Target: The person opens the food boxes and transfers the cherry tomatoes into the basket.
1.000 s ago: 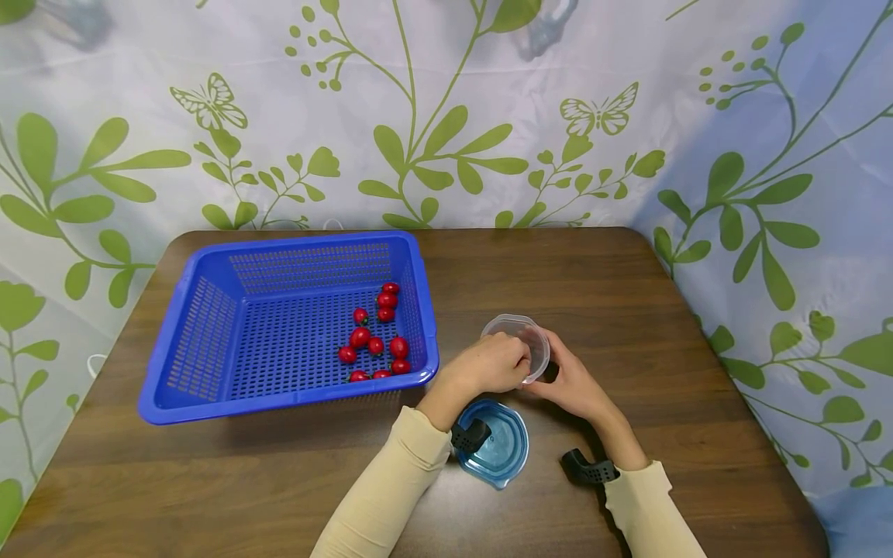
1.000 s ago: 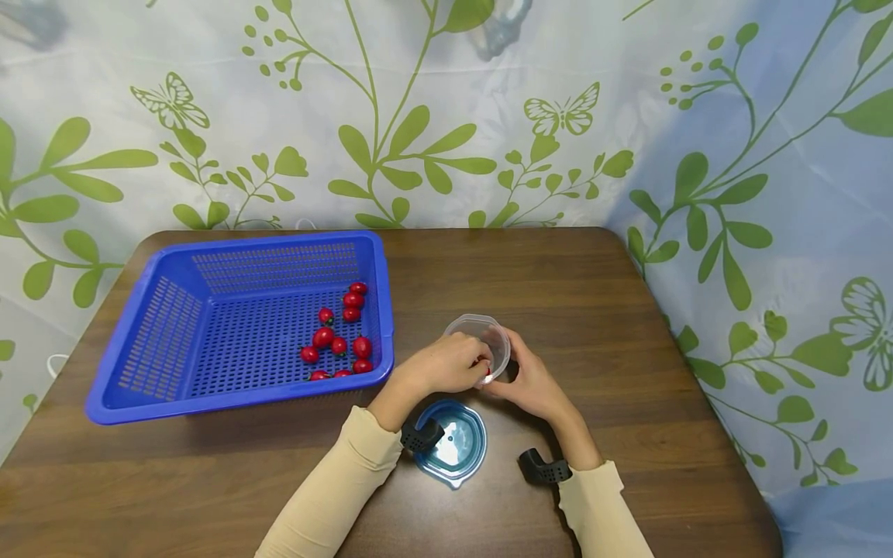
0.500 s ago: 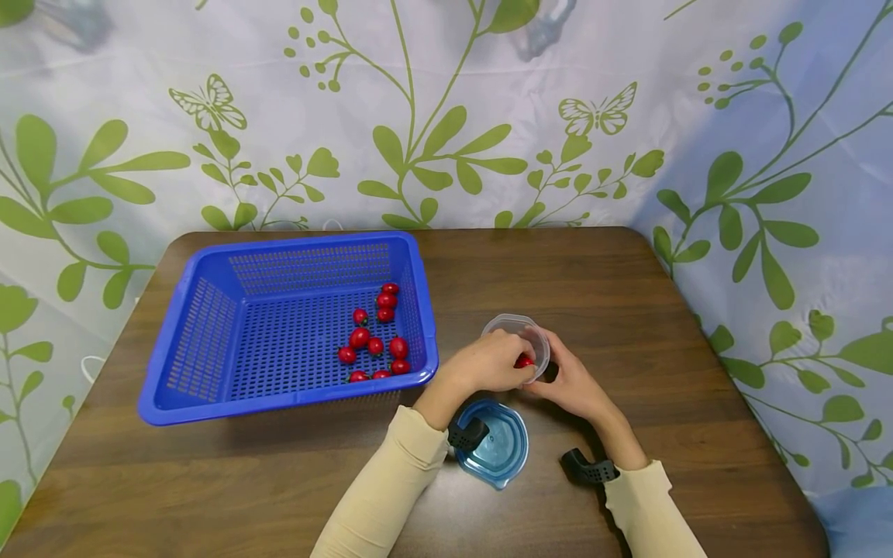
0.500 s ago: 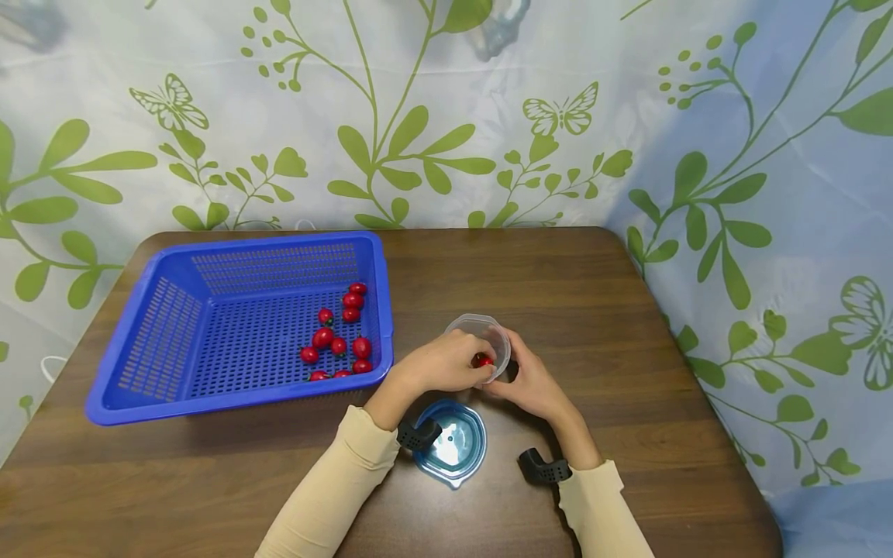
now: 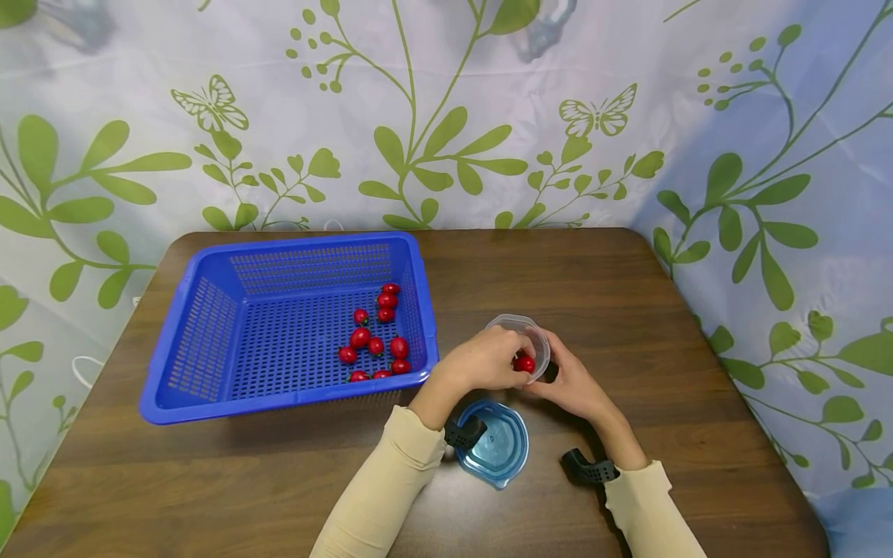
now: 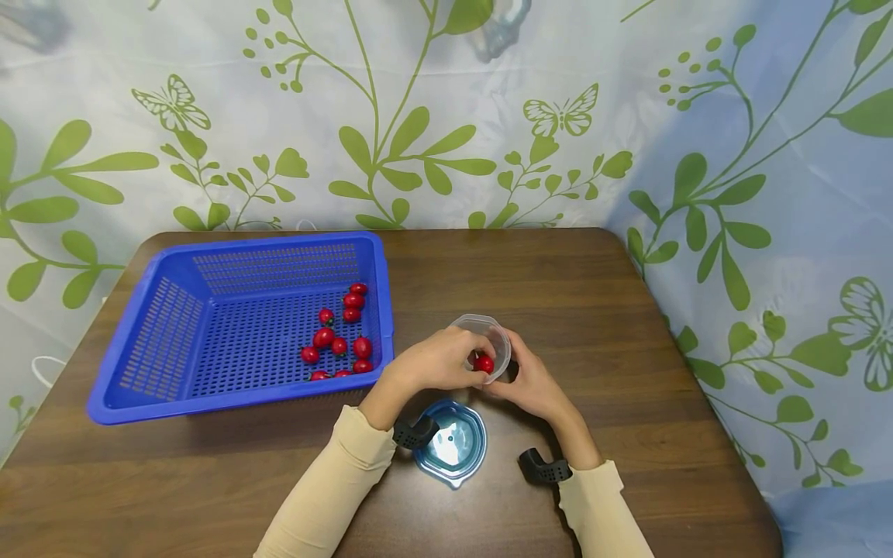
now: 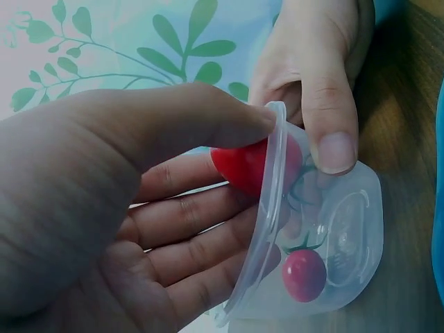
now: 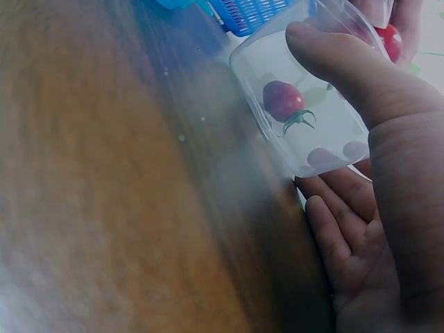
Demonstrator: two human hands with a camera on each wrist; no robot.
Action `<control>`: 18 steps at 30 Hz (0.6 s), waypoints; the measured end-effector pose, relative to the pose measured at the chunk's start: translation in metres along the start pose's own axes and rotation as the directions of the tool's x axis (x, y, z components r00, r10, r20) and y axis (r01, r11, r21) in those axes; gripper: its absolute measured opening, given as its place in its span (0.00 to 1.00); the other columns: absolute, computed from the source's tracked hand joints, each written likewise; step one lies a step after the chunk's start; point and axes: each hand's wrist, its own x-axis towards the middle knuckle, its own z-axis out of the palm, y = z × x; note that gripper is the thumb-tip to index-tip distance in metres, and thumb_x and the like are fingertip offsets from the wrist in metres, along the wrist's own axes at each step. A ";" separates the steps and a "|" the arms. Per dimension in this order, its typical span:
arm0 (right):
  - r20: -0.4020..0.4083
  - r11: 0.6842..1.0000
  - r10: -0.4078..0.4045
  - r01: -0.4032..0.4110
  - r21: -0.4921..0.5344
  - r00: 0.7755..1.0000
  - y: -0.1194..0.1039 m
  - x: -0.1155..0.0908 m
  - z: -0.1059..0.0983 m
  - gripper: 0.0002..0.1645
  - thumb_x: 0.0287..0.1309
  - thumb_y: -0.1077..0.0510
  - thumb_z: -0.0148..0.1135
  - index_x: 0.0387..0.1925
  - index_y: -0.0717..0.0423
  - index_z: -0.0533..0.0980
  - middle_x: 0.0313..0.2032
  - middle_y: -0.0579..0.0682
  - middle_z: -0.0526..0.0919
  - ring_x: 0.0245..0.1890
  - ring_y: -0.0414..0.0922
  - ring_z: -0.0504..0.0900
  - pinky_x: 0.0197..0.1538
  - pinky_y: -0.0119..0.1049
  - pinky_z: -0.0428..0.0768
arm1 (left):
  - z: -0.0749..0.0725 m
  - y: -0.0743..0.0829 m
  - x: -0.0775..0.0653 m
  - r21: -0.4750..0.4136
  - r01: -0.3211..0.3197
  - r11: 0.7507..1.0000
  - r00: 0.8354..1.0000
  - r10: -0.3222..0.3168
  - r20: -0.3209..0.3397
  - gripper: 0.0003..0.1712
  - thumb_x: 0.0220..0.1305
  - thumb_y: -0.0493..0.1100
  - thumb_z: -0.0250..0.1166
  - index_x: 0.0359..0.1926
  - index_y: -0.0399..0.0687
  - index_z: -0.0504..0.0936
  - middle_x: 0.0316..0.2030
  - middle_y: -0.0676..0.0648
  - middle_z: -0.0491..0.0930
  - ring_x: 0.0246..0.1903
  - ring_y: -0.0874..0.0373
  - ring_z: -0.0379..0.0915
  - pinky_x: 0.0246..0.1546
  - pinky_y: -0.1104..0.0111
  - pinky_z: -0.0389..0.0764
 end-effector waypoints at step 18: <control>-0.007 1.000 0.031 -0.031 -0.007 1.000 -0.002 0.000 0.000 0.55 0.53 0.53 0.79 0.77 0.46 0.58 0.71 0.57 0.70 0.69 0.62 0.73 0.66 0.62 0.73 | -0.006 0.002 -0.005 -0.069 0.056 0.996 0.996 -0.061 -0.071 0.17 0.66 0.41 0.71 0.54 0.43 0.84 0.45 0.48 0.86 0.37 0.60 0.80 0.37 0.78 0.79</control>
